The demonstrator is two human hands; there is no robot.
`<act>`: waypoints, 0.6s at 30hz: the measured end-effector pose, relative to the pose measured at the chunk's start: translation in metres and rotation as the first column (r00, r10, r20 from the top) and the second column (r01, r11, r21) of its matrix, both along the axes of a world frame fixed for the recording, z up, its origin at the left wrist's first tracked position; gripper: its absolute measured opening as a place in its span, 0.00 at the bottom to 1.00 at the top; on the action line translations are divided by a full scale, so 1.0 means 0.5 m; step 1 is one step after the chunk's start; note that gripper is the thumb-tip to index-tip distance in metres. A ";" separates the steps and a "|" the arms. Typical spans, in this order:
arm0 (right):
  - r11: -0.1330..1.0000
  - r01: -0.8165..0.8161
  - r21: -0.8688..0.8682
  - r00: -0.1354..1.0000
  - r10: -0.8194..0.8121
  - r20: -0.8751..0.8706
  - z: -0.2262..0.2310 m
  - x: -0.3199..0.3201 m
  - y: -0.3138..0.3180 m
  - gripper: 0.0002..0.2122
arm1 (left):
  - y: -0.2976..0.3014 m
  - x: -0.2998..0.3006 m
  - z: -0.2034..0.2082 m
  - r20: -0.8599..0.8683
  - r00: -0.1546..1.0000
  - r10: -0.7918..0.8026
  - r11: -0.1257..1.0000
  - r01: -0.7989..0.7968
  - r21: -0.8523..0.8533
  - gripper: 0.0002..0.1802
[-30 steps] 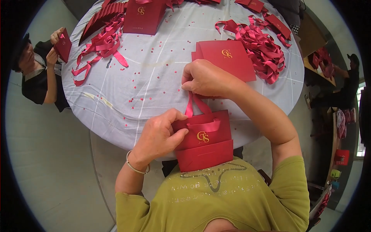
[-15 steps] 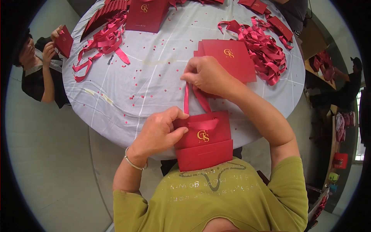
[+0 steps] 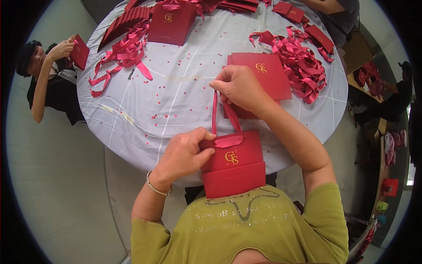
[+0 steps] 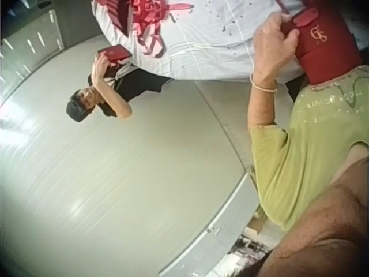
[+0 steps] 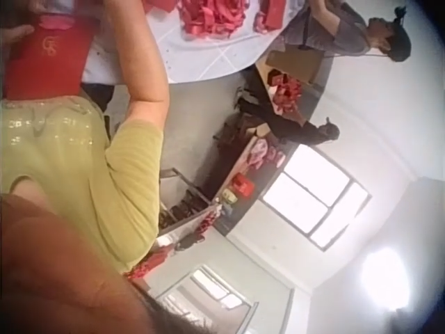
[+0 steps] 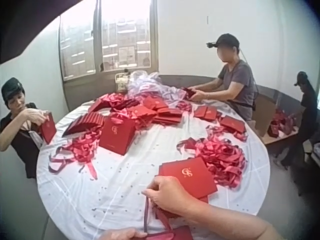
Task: The person attaches ribbon handles to small paper gift bags by threading the ribbons through slits by hand.
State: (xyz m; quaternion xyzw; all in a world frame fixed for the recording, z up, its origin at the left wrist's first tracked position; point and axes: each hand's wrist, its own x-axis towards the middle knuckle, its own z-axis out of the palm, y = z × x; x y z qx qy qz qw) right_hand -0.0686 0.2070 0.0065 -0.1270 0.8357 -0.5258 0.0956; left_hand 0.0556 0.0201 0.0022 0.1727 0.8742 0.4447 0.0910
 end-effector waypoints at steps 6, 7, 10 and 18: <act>0.986 0.063 -0.155 0.995 -0.049 0.088 0.058 0.011 0.034 0.13 | 0.004 -0.002 -0.016 0.044 0.999 0.027 0.994 -0.032 0.106 0.12; 0.986 0.068 -0.149 0.995 -0.056 0.085 0.078 0.020 0.043 0.13 | 0.002 -0.001 -0.016 0.067 0.997 0.025 0.993 -0.032 0.110 0.12; 0.985 0.094 -0.146 0.996 -0.092 0.019 0.092 0.050 0.078 0.13 | -0.004 -0.007 -0.064 0.072 0.997 0.010 0.949 -0.032 0.315 0.12; 0.977 0.108 -0.183 0.989 -0.086 0.124 0.059 0.172 0.219 0.09 | -0.053 -0.016 0.036 0.364 0.910 0.197 0.767 -0.374 0.521 0.08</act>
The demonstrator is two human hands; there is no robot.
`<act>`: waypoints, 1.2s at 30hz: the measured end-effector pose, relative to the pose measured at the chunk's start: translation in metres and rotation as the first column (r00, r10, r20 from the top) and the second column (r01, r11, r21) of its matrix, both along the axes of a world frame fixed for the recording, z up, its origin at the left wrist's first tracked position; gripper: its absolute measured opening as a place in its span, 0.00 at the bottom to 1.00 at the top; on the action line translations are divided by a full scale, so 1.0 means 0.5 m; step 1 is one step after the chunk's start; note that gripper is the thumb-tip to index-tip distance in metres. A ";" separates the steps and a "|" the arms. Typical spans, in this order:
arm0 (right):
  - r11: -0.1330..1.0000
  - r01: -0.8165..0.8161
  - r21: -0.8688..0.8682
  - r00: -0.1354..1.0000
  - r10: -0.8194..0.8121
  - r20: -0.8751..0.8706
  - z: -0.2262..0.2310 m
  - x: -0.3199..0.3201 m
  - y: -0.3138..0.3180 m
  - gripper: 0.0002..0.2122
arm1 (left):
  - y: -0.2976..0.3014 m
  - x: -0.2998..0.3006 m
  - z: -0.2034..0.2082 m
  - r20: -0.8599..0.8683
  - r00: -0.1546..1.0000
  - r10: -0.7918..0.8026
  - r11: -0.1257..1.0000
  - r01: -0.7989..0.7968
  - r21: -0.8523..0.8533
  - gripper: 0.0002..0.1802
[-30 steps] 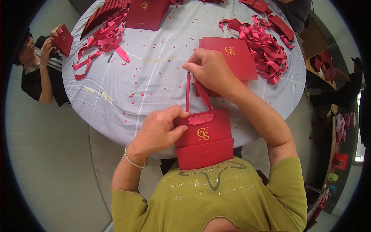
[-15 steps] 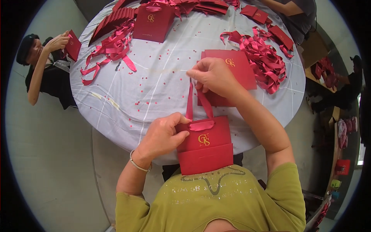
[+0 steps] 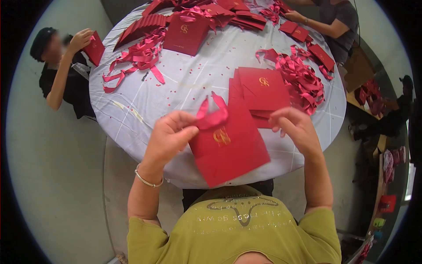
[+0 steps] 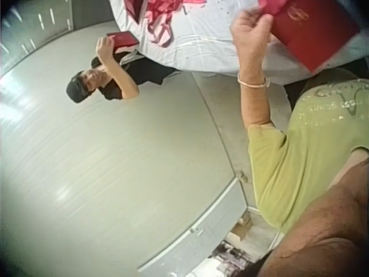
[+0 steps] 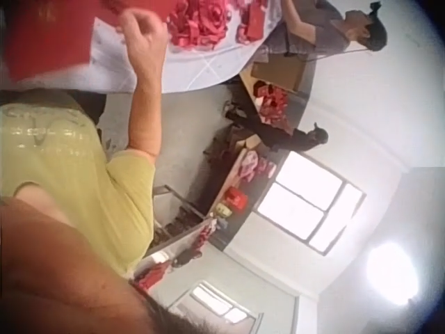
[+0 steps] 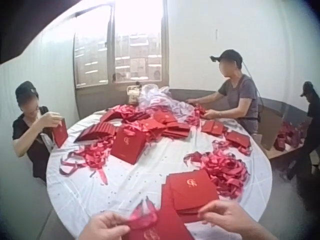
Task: The person attaches ribbon handles to small paper gift bags by threading the ribbons through slits by hand.
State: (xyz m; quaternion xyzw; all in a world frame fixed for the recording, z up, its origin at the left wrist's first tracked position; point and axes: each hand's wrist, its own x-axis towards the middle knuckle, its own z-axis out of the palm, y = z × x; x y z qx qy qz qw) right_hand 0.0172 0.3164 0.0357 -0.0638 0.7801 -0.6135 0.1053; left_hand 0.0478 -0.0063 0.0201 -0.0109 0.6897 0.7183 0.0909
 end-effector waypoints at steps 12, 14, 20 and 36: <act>0.956 -0.059 -0.287 0.982 0.003 -0.190 -0.010 0.038 -0.119 0.11 | 0.056 -0.030 -0.014 -0.132 0.971 0.198 0.968 -0.173 0.182 0.10; 0.960 -0.104 -0.260 0.982 0.058 -0.180 -0.001 0.014 -0.115 0.12 | 0.051 -0.031 -0.030 -0.177 0.963 0.205 0.975 -0.185 0.123 0.15; 0.984 -0.106 -0.143 0.922 0.044 -0.384 0.029 -0.039 -0.155 0.11 | 0.028 -0.010 -0.031 -0.273 0.946 0.174 0.955 -0.230 -0.189 0.18; 0.698 0.096 0.709 0.170 0.690 -0.703 -0.080 0.080 -0.208 0.19 | 0.001 0.026 -0.009 -0.571 0.821 -0.007 0.739 -0.381 -0.556 0.05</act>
